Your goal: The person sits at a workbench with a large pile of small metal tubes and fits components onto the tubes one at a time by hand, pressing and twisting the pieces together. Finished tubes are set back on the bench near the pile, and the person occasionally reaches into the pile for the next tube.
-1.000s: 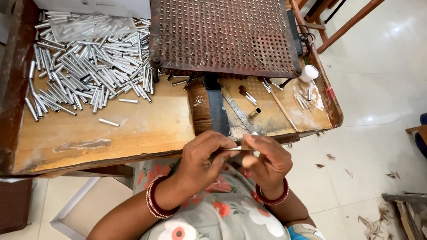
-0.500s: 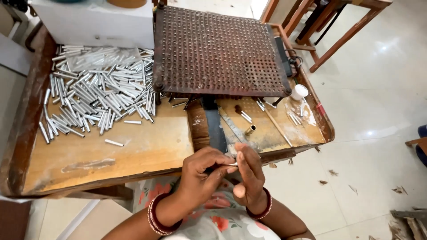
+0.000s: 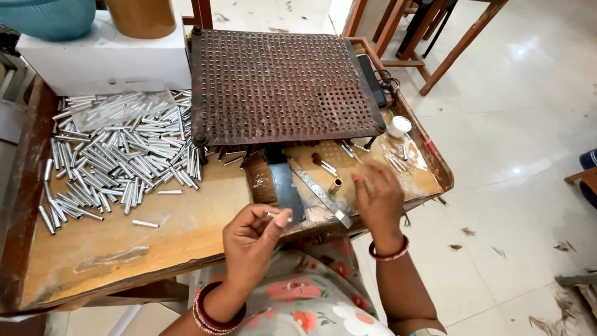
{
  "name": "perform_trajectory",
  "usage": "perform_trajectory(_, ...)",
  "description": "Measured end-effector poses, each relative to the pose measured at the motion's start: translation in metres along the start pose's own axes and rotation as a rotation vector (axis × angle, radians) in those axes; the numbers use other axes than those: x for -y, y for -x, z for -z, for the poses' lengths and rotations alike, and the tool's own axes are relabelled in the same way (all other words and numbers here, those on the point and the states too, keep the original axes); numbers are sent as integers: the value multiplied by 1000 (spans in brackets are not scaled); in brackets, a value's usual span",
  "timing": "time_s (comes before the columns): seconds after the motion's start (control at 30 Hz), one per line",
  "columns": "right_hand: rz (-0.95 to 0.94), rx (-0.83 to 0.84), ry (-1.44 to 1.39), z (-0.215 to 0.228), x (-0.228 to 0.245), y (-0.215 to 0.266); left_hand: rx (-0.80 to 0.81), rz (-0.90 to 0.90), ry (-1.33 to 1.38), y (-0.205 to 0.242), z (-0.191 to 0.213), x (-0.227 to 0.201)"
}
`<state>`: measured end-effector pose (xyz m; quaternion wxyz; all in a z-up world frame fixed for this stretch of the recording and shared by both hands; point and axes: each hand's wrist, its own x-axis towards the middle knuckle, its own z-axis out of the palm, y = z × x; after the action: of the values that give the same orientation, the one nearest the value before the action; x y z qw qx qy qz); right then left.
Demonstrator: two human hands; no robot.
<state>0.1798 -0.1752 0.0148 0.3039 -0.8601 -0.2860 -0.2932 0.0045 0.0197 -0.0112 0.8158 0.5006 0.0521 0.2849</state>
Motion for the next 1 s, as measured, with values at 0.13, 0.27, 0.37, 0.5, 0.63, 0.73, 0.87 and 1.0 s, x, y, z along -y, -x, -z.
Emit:
perform_trajectory(0.13,-34,74,303,-11,-35,-17,-28,-34,-26,-5,6,-7)
perform_trajectory(0.27,-67,75,251,-4,-42,-9,-35,-20,-30,-4,10,-8)
perform_trajectory(0.37,-192,102,205,29,-14,-5,-63,-11,-25,-4,11,-9)
perform_trajectory(0.5,-161,21,-342,59,20,32,-91,8,-11,-4,8,-9)
perform_trajectory(0.63,39,75,-438,59,61,58,-85,37,57,-1,4,-8)
perform_trajectory(0.73,136,90,-431,54,72,64,-78,15,56,0,6,-5)
perform_trajectory(0.87,174,105,-408,48,81,60,-75,3,64,-1,6,-5)
perform_trajectory(1.0,208,92,-377,45,86,56,-64,7,63,-1,5,-2)
